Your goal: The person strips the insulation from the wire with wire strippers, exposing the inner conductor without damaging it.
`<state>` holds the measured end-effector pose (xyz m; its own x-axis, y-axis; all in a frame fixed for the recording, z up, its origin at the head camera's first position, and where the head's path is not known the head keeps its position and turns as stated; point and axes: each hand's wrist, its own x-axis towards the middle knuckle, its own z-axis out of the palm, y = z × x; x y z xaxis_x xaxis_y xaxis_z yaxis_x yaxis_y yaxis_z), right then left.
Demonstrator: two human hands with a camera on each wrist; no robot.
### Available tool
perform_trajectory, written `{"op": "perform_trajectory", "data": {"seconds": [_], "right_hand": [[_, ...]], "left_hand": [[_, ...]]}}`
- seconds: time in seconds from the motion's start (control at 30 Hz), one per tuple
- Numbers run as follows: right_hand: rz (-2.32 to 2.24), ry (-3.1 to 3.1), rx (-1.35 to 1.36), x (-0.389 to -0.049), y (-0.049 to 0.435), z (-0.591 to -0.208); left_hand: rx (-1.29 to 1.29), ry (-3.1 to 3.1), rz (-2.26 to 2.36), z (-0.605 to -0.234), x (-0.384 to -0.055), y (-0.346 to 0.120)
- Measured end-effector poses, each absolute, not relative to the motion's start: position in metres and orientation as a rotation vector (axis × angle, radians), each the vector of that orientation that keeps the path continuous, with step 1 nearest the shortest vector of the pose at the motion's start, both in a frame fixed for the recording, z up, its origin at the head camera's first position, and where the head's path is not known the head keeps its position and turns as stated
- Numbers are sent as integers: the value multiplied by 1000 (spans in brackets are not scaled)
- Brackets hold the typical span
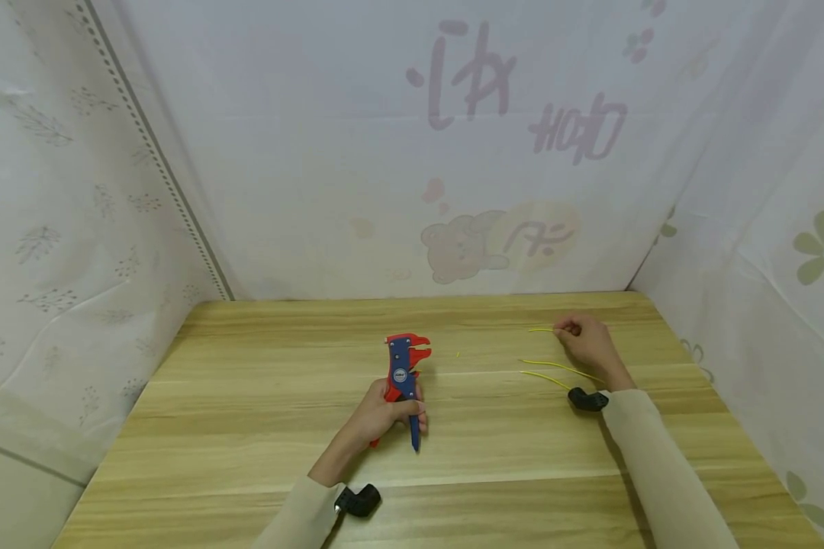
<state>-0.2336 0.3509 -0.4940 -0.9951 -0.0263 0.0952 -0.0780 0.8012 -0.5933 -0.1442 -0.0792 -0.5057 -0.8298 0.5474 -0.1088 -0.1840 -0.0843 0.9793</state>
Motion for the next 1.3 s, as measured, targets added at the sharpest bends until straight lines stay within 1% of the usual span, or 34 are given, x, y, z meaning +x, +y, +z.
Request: {"op": "perform_trajectory", "data": {"seconds": [0.37, 0.73, 1.3], "right_hand": [[920, -2932, 69, -232, 347, -492], [958, -2914, 85, -222, 348, -487], [1010, -2901, 19, -214, 346, -490]], "left_hand": [[404, 1705, 1967, -506, -146, -79], [397, 1687, 1970, -507, -145, -77], [398, 1683, 1971, -509, -145, -79]]}}
